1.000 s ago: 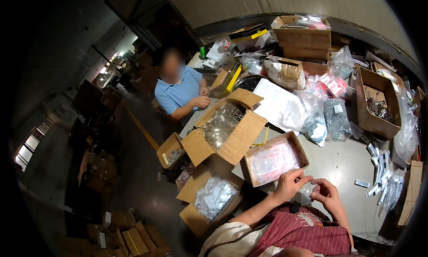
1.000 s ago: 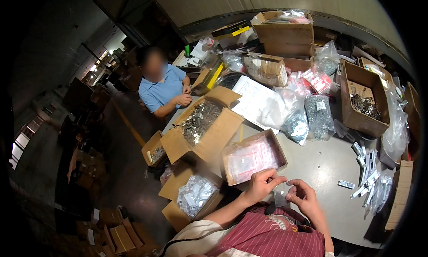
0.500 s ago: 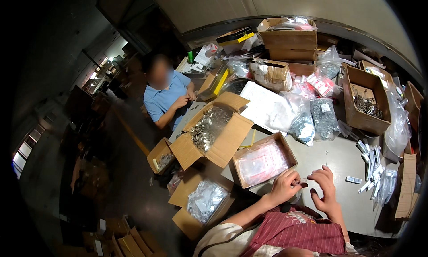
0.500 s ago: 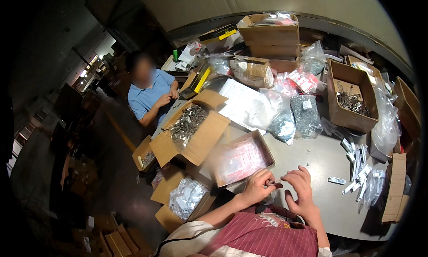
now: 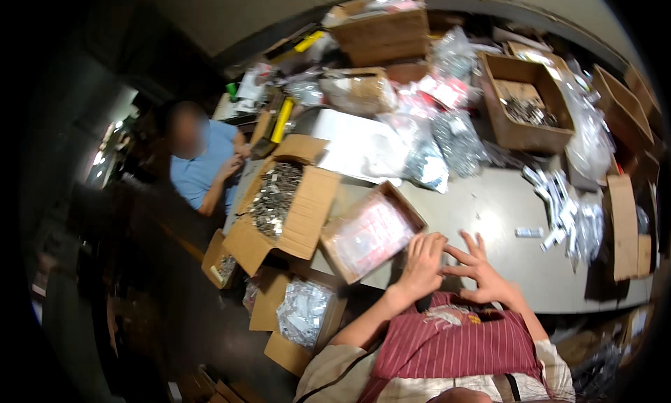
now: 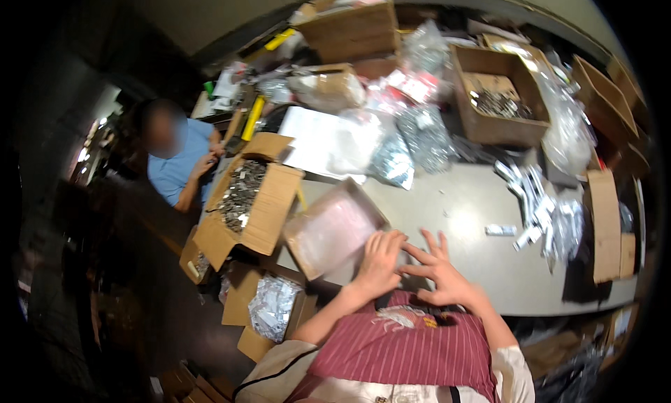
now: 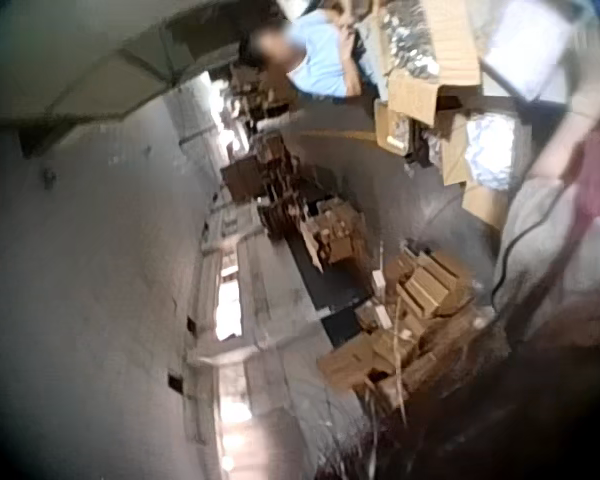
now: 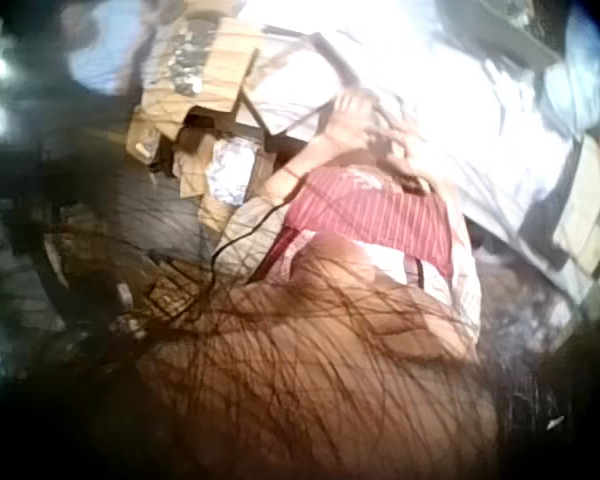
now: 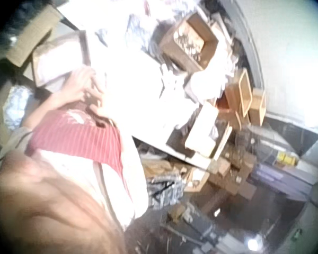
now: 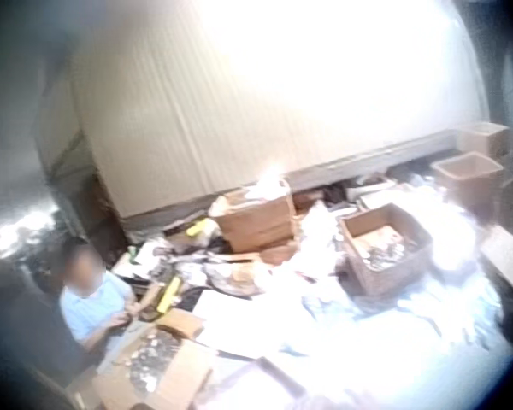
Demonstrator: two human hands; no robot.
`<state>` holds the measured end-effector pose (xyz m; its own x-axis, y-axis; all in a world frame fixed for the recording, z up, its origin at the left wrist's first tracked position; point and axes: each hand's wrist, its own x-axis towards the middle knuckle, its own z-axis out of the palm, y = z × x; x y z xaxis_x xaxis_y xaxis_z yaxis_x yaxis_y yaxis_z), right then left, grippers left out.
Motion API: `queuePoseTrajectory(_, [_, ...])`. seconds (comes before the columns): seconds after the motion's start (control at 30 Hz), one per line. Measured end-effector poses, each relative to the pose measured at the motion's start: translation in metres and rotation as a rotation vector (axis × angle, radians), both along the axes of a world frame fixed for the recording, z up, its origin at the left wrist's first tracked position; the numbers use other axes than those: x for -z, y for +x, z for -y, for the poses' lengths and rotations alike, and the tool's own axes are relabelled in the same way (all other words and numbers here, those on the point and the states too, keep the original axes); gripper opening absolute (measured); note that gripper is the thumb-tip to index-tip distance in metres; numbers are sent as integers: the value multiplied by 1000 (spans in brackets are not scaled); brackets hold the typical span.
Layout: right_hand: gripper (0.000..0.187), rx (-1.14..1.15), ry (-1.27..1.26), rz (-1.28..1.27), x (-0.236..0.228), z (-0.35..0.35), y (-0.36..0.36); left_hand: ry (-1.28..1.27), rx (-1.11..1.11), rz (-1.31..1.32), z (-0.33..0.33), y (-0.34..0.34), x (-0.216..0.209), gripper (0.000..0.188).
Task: The person assembles small metal hardware components by hand at a cluttered workbench. They pick up metal pieces, join them together, and place the assembled units into a small box. A coworker is visible across the table sorting items.
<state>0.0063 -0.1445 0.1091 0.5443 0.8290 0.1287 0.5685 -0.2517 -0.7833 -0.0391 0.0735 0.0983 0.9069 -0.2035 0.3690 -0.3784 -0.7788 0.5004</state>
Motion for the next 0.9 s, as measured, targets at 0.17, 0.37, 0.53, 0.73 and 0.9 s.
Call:
queuePoseTrajectory(0.17, [71,-30,-174,129,7,-5,-6,-83,222,11,9,10,23,43])
queuePoseTrajectory(0.37, [48,15,40,14,31,2,12,-112,221,-116,9,28,56,37])
queuePoseTrajectory(0.53, [41,564,77,17,77,10,90,-245,70,-202,22,35,94,20])
queuePoseTrajectory(0.73, [50,355,-185,369,92,9,153,-340,88,-254,18,37,94,19])
queuePoseTrajectory(0.9, [46,267,-280,354,90,21,130,-381,99,-192,18,35,104,18])
